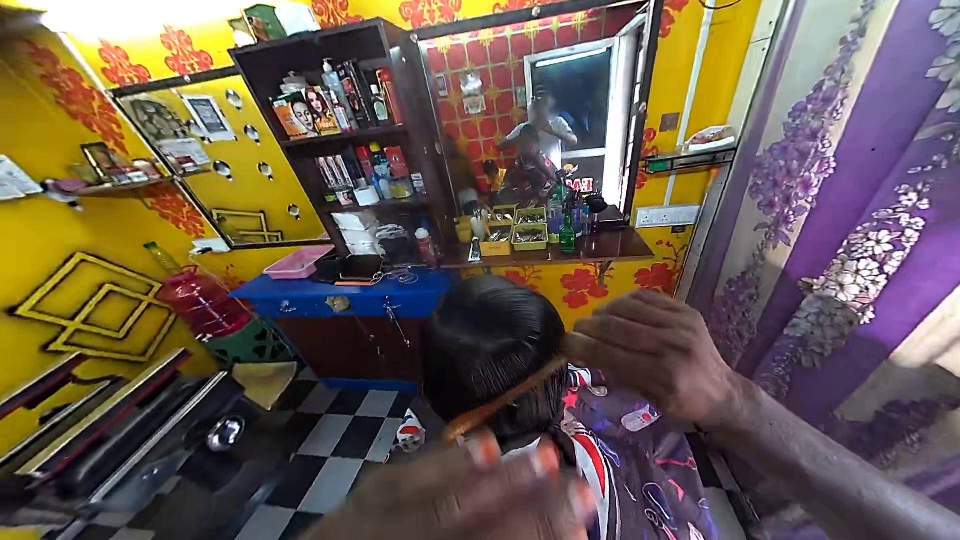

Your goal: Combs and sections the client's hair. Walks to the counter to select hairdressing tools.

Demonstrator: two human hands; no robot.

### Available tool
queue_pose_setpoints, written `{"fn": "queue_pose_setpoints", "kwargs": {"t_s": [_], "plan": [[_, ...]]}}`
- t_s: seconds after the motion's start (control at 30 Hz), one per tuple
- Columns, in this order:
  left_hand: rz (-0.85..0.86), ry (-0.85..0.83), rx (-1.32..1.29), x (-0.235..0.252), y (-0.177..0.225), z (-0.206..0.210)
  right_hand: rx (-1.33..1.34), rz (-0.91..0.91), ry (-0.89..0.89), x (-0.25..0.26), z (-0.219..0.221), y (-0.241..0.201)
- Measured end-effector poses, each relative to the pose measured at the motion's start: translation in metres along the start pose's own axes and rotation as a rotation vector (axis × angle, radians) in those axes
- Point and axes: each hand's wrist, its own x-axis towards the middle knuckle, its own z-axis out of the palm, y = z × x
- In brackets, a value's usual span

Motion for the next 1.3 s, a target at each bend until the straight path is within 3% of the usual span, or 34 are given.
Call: {"fn": "queue_pose_setpoints", "kwargs": {"t_s": [0.07,0.13,0.23,0.37,0.43,0.5,0.57,0.67,0.73,0.77,0.83,0.93,1.0,1.13,1.3], "plan": [[-0.135,0.029,0.162,0.024,-0.027,0.003,0.027,0.014,0.04,-0.027,0.013,-0.007],[-0.173,-0.083,0.312,0.042,-0.045,0.017,-0.03,0.001,0.036,-0.051,0.028,-0.012],[-0.19,-0.341,0.58,0.05,-0.042,0.043,-0.034,-0.02,0.022,-0.084,0.057,-0.008],[-0.178,-0.506,0.837,0.039,-0.027,0.068,0.204,-0.016,0.029,-0.117,0.083,-0.004],[-0.205,-0.56,0.913,0.038,-0.017,0.075,0.308,-0.106,0.024,-0.127,0.079,0.002],[-0.223,-0.632,0.986,0.035,-0.006,0.083,0.371,-0.305,0.006,-0.125,0.065,0.013],[-0.26,-0.701,0.959,0.029,0.005,0.093,0.435,-0.426,0.057,-0.109,0.047,0.029],[-0.316,-0.729,0.559,0.024,0.031,0.107,0.626,-0.255,0.255,-0.055,0.024,0.061],[-0.247,-0.818,0.337,0.038,0.052,0.114,0.669,-0.172,0.306,-0.011,0.024,0.082],[-0.208,-0.818,0.326,0.052,0.062,0.113,0.647,-0.18,0.292,0.008,0.03,0.091],[-0.198,-0.649,0.43,0.081,0.076,0.102,0.611,-0.232,0.234,0.036,0.044,0.102],[-0.375,-0.297,0.743,0.112,0.056,0.075,0.571,-0.319,0.14,0.035,0.058,0.109],[-0.546,-0.191,0.782,0.115,0.026,0.06,0.554,-0.361,0.09,0.012,0.063,0.108],[-0.709,-0.419,0.754,0.098,-0.009,0.066,0.441,-0.391,0.074,-0.03,0.082,0.105],[-0.616,-0.595,0.935,0.085,-0.011,0.091,0.506,-0.396,-0.06,-0.054,0.11,0.114]]}}
